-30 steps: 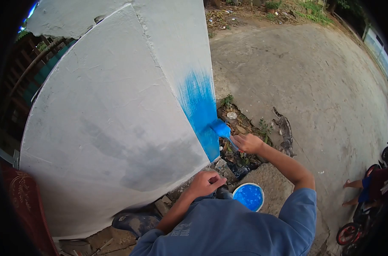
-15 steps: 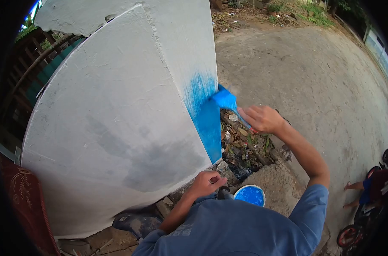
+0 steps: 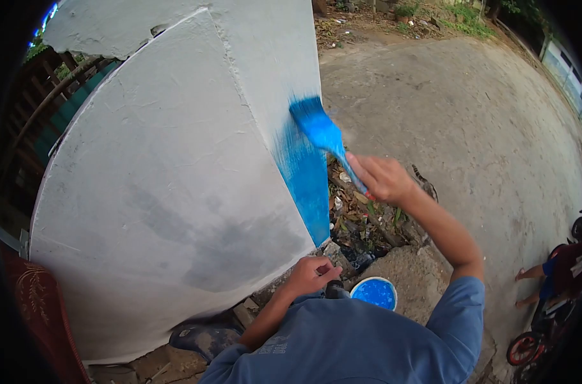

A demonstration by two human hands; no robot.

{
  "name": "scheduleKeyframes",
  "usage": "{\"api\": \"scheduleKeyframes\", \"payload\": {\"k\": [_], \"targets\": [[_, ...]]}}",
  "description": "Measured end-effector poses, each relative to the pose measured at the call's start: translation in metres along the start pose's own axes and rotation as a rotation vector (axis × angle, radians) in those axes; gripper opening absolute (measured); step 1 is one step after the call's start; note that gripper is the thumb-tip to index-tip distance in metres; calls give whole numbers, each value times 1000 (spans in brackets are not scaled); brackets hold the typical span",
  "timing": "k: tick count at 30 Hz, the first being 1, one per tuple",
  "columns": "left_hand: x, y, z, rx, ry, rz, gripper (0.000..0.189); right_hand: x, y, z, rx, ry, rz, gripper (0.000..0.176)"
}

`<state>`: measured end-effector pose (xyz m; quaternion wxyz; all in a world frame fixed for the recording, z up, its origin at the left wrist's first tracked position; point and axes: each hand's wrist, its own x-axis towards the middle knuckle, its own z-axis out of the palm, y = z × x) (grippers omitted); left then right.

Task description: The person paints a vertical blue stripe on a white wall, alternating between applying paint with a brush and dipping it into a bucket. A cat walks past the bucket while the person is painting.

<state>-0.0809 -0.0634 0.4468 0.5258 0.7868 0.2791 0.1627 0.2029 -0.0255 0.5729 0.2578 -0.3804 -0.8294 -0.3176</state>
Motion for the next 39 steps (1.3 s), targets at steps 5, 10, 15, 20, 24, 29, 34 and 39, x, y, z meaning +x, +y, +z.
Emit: {"api": "scheduleKeyframes", "payload": {"k": [5, 10, 15, 20, 24, 29, 34, 39], "targets": [[-1, -13, 3, -9, 79, 83, 37, -78, -48, 55, 199, -237, 51, 62], [1, -7, -1, 8, -23, -3, 28, -128, -70, 89, 246, -523, -18, 58], [5, -8, 2, -1, -18, 1, 28, -66, -42, 53, 206, -479, -101, 53], [6, -7, 0, -3, -18, -3, 30, 8, -3, 0, 98, -260, -193, 49], [8, -9, -2, -20, -21, -7, 30, 38, 11, -41, 69, -170, -195, 50], [12, -7, -1, -12, -32, 27, 30, 55, 13, -66, -104, 147, -173, 49], [8, -5, 5, -35, -58, 53, 29, 44, -8, -31, -40, 165, -112, 49], [0, -1, 1, -39, -28, 8, 26, -17, -43, 35, 166, -19, -67, 59]]}}
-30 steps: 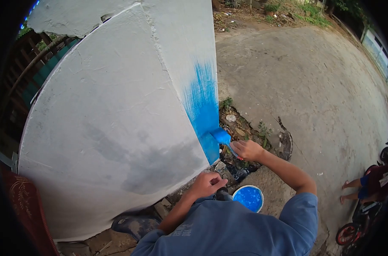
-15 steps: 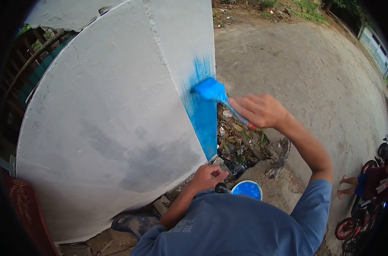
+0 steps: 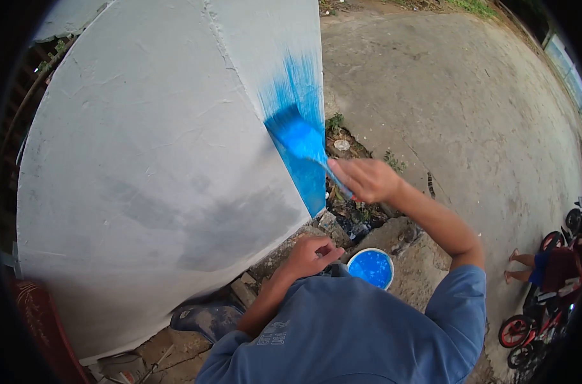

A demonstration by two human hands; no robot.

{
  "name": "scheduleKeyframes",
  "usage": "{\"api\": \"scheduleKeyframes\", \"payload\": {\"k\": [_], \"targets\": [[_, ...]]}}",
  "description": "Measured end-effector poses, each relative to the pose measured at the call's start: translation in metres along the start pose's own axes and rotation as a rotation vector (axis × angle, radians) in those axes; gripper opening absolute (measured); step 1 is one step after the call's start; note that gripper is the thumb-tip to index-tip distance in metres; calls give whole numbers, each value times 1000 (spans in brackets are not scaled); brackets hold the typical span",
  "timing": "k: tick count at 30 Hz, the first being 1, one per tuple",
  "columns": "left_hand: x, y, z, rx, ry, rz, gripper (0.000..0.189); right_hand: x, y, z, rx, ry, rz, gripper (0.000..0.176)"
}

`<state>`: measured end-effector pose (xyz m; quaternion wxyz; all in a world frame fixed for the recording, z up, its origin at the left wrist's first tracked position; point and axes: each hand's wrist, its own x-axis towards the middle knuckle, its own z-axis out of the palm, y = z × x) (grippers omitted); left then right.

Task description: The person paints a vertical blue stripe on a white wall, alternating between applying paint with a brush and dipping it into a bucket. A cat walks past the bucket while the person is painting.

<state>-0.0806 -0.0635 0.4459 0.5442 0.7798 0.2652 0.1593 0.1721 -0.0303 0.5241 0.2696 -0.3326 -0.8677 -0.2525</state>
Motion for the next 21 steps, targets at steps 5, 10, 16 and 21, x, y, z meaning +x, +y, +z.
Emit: {"api": "scheduleKeyframes", "payload": {"k": [5, 10, 16, 21], "targets": [[-8, -6, 5, 19, 24, -17, 27, -77, -39, 55, 152, -229, 96, 63], [-14, -11, 17, -62, 12, -25, 24, -158, -114, 77, 308, -433, 669, 53], [6, -34, 23, -44, -281, -136, 28, -248, -270, 129, 125, -253, 1650, 36], [25, -62, 56, -27, -581, -207, 29, -290, -363, 117, 360, 780, 2773, 37]]}}
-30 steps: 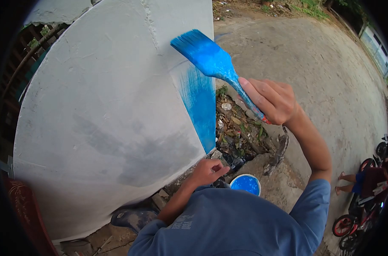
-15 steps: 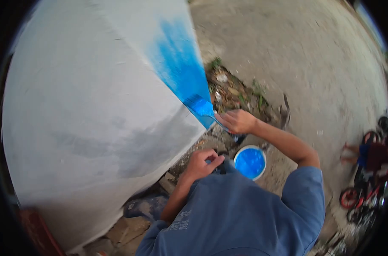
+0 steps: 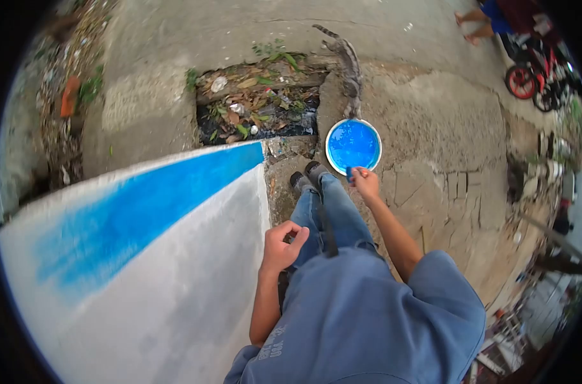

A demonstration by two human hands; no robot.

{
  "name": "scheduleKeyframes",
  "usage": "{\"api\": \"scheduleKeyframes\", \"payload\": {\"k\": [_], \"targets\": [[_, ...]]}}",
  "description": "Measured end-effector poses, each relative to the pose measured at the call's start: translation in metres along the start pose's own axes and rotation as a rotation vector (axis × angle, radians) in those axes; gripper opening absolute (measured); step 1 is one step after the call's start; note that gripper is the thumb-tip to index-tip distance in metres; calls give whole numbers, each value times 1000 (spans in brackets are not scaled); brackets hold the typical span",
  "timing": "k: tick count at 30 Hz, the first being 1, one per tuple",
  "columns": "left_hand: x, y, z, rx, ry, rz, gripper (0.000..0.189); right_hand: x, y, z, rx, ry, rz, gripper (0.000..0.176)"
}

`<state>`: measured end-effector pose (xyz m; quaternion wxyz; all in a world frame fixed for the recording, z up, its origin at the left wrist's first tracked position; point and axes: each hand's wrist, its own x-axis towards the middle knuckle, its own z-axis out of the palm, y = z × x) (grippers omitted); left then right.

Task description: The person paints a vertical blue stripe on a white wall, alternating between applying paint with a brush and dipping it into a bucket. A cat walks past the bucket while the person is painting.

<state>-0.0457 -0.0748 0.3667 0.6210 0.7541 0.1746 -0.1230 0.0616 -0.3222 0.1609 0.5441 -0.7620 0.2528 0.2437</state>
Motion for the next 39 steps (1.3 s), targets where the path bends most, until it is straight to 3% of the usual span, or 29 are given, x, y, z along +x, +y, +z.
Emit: {"api": "scheduleKeyframes", "payload": {"k": [2, 7, 10, 13, 15, 17, 20, 23, 24, 28, 29, 30, 33, 39], "targets": [[30, -15, 4, -41, -106, -19, 29, 8, -4, -22, 105, 91, 255, 36], [108, -69, 35, -55, -243, -83, 28, 59, 38, -38, 484, 84, 251, 41], [148, -113, 61, -32, -198, -71, 26, 118, 96, -24, 316, -50, 284, 41], [206, -171, 92, -72, -293, -55, 22, 183, 142, -10, 255, -103, 338, 45], [249, -220, 117, -61, -324, 26, 24, 226, 179, -3, 249, -47, 314, 50], [289, -267, 140, -46, -362, 28, 24, 262, 220, -2, 52, -66, 238, 50], [341, -333, 162, -10, -362, 88, 24, 309, 275, -5, -157, -26, 150, 42], [377, -374, 166, 17, -298, 165, 23, 337, 282, -2, -357, 74, 74, 32], [382, -377, 161, 151, -271, 255, 21, 343, 284, -3, -395, 137, 30, 29], [395, -389, 143, 56, -174, 339, 27, 365, 295, 5, -549, 319, -152, 23], [393, -392, 139, 150, -101, 452, 27, 370, 301, 6, -658, 388, -248, 23], [390, -393, 137, 242, -28, 558, 28, 373, 305, 11, -576, 444, -225, 24], [373, -384, 130, 254, -120, 607, 25, 383, 332, 24, -424, 512, -320, 24], [348, -381, 138, 216, -115, 661, 32, 380, 340, 41, -530, 540, -348, 24]]}}
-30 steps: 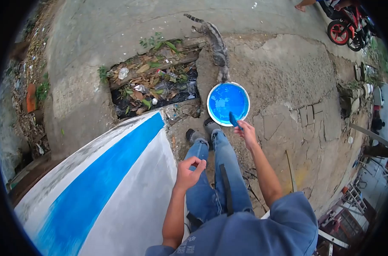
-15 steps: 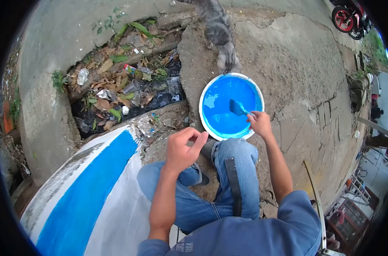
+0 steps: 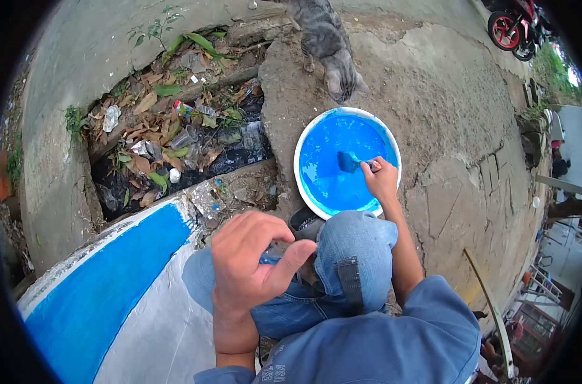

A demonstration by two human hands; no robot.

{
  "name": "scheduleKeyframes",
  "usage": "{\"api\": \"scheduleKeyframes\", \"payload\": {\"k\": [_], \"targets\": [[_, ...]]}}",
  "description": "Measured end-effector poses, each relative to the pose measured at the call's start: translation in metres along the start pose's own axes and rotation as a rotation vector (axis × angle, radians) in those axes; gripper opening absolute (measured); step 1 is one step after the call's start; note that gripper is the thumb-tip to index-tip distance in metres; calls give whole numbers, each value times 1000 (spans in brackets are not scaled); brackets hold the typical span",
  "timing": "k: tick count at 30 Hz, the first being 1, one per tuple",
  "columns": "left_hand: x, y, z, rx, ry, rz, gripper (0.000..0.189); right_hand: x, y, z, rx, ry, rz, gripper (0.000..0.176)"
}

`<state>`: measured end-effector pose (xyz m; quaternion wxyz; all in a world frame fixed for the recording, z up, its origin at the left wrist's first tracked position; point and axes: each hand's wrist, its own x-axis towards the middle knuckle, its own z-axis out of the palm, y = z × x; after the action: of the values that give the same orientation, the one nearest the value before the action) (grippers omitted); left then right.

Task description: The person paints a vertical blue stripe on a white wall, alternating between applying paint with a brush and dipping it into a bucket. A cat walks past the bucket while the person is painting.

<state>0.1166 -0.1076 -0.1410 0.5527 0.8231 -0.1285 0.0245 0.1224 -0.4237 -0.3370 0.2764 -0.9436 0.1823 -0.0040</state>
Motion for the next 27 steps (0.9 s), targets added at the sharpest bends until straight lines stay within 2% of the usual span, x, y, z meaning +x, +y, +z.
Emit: {"api": "scheduleKeyframes", "payload": {"k": [9, 21, 24, 27], "targets": [[-22, 13, -6, 130, -18, 37, 32, 1, 7, 14, -40, -58, 79, 26], [-22, 14, 0, 179, -64, 65, 35, 7, 11, 24, -93, -47, 16, 31], [-22, 12, 1, 187, -73, 56, 35, 6, 11, 23, -127, -138, 58, 32], [-20, 11, 1, 191, -69, 64, 34, 7, 16, 21, -130, -71, -34, 31]]}}
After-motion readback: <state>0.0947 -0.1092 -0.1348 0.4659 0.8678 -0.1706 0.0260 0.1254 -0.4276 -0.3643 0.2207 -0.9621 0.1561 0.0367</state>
